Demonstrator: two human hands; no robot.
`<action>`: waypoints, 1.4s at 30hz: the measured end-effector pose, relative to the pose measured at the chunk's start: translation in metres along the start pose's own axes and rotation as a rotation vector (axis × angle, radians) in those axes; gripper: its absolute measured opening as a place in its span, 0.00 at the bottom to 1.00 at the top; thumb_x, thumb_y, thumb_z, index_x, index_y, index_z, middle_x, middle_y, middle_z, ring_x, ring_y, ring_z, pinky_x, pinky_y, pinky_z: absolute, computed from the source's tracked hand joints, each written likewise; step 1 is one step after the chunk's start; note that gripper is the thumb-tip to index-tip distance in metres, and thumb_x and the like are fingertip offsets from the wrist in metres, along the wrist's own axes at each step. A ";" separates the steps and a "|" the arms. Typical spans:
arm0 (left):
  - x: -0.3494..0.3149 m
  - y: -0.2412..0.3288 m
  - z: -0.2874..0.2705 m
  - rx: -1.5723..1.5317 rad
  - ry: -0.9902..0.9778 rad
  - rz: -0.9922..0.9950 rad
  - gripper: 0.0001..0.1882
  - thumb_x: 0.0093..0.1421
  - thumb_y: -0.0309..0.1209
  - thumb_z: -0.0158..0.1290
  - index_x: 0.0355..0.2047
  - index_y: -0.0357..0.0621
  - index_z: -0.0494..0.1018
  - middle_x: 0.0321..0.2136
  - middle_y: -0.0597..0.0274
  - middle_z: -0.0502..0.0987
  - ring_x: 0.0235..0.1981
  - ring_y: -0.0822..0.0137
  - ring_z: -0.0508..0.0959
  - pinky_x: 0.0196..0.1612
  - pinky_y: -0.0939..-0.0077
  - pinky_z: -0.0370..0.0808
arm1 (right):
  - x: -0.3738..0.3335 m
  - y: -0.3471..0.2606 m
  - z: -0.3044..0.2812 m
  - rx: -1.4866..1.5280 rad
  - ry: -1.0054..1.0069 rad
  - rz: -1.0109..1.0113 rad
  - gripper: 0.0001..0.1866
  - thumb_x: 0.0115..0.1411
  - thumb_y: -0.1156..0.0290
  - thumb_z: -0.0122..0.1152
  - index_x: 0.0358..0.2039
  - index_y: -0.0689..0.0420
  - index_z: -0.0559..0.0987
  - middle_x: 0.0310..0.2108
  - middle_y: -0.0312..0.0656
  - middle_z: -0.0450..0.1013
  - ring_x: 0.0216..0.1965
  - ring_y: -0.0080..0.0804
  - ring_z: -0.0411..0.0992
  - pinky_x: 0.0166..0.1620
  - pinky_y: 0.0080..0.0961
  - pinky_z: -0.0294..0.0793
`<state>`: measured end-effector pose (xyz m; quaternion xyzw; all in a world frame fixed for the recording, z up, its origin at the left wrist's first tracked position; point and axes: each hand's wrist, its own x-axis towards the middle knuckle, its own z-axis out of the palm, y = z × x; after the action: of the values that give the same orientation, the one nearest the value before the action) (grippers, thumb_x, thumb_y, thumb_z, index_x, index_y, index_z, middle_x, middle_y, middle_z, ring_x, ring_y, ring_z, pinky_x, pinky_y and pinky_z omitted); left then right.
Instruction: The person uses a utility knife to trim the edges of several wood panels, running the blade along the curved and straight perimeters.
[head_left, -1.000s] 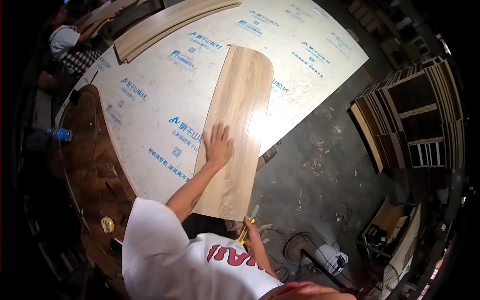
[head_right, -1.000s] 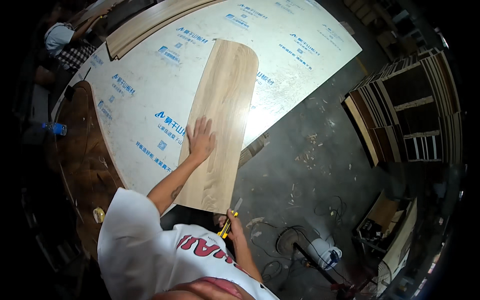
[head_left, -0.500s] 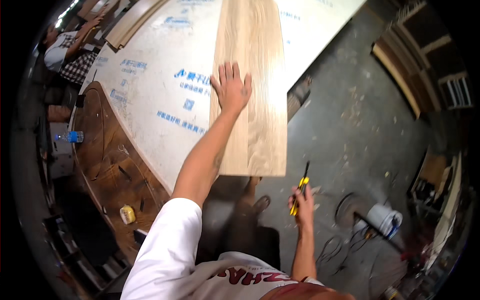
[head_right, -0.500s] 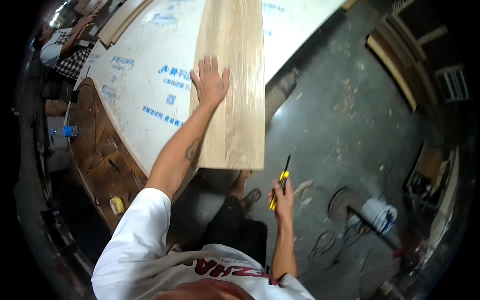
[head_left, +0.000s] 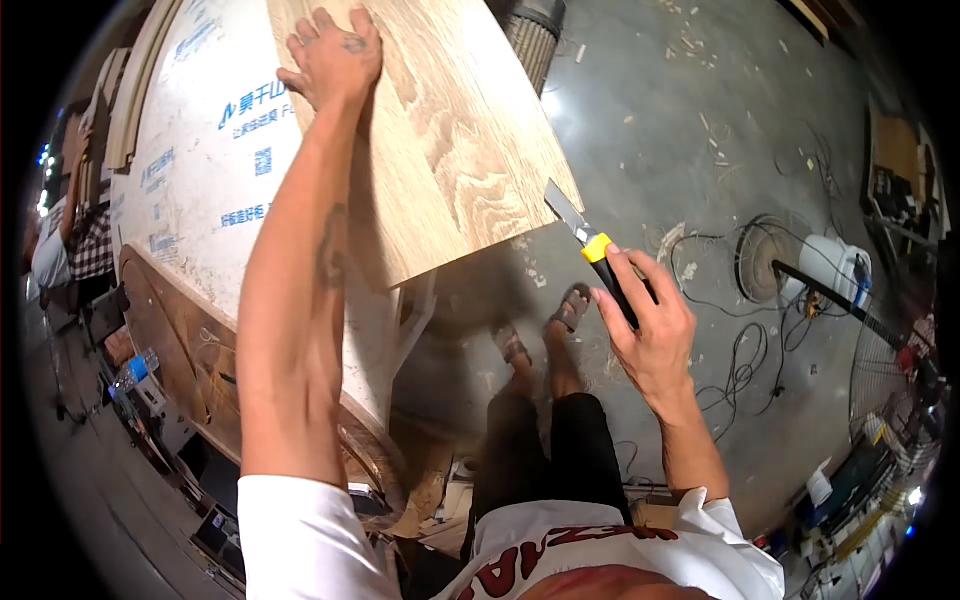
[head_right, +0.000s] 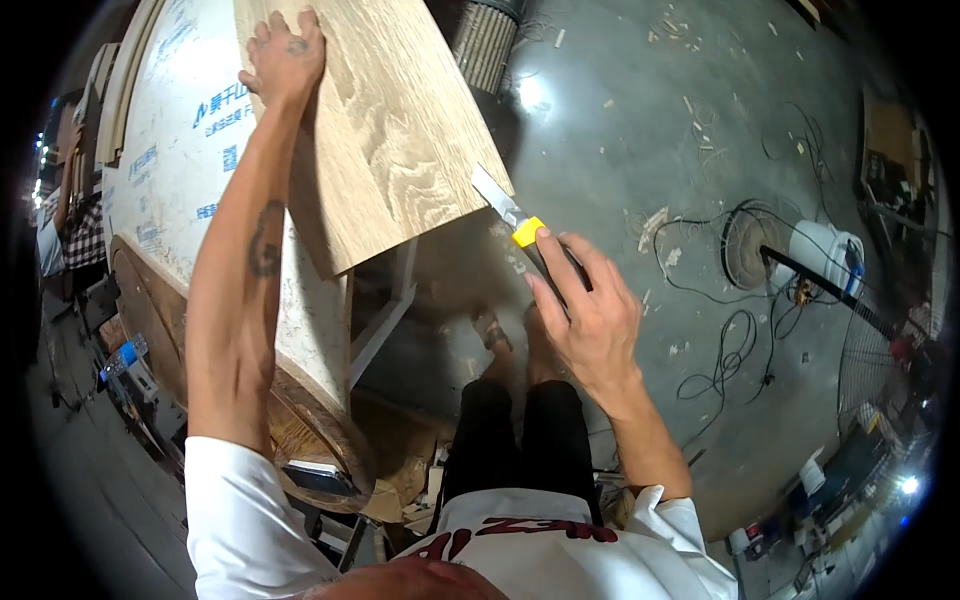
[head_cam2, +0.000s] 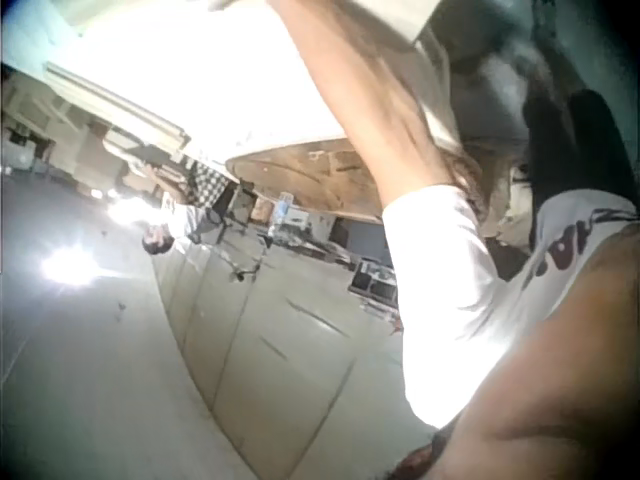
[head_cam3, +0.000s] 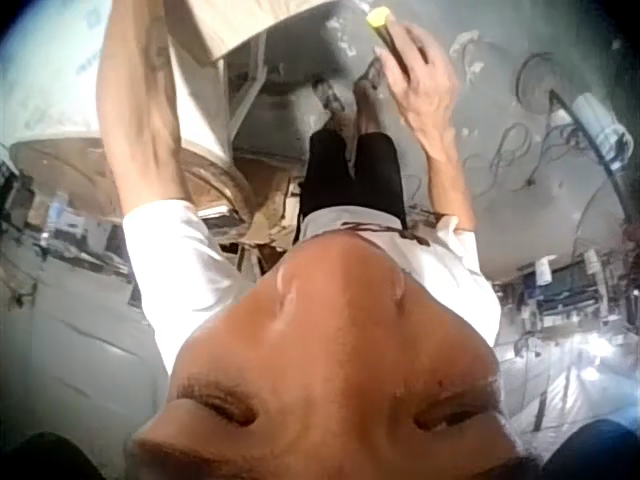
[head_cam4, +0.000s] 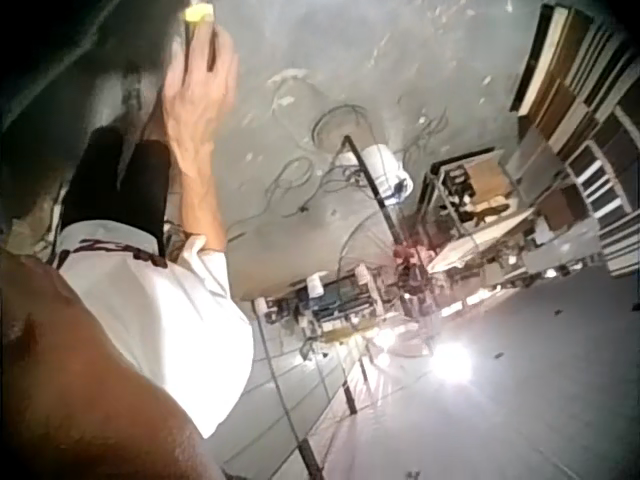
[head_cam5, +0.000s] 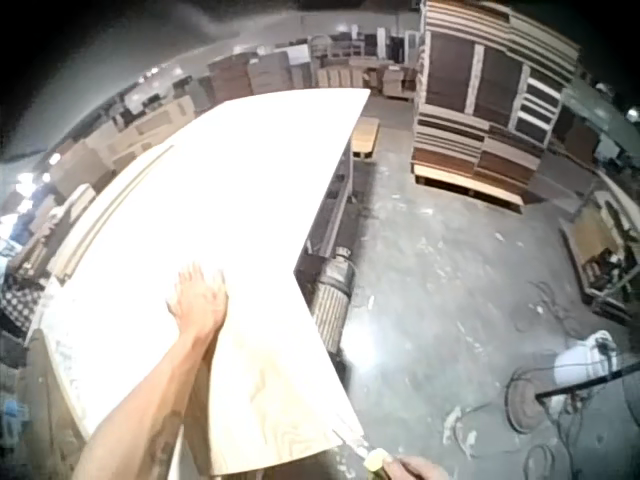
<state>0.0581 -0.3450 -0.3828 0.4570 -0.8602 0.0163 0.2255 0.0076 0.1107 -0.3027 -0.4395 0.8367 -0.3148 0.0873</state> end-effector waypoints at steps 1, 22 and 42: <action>-0.002 0.003 0.008 -0.042 -0.003 0.001 0.41 0.68 0.62 0.37 0.69 0.42 0.60 0.71 0.43 0.56 0.72 0.37 0.52 0.67 0.24 0.42 | -0.003 0.003 -0.003 -0.036 0.004 0.023 0.24 0.55 0.69 0.73 0.54 0.51 0.82 0.46 0.43 0.77 0.36 0.38 0.76 0.38 0.31 0.78; 0.000 0.035 -0.018 0.093 -0.222 -0.206 0.35 0.71 0.54 0.37 0.66 0.40 0.62 0.67 0.42 0.62 0.69 0.45 0.59 0.68 0.31 0.52 | -0.017 0.014 0.011 -0.185 0.132 -0.039 0.21 0.54 0.69 0.75 0.50 0.50 0.84 0.36 0.39 0.77 0.30 0.33 0.75 0.34 0.28 0.77; 0.046 -0.022 0.033 0.227 -0.126 0.117 0.25 0.72 0.44 0.37 0.52 0.35 0.72 0.50 0.31 0.75 0.50 0.35 0.77 0.56 0.46 0.72 | 0.028 0.027 -0.001 -0.166 -0.035 -0.109 0.21 0.58 0.74 0.71 0.53 0.51 0.84 0.41 0.43 0.81 0.37 0.30 0.80 0.39 0.24 0.80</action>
<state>0.0414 -0.4018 -0.3975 0.4286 -0.8906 0.0976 0.1165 -0.0276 0.1000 -0.3144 -0.4957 0.8331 -0.2408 0.0478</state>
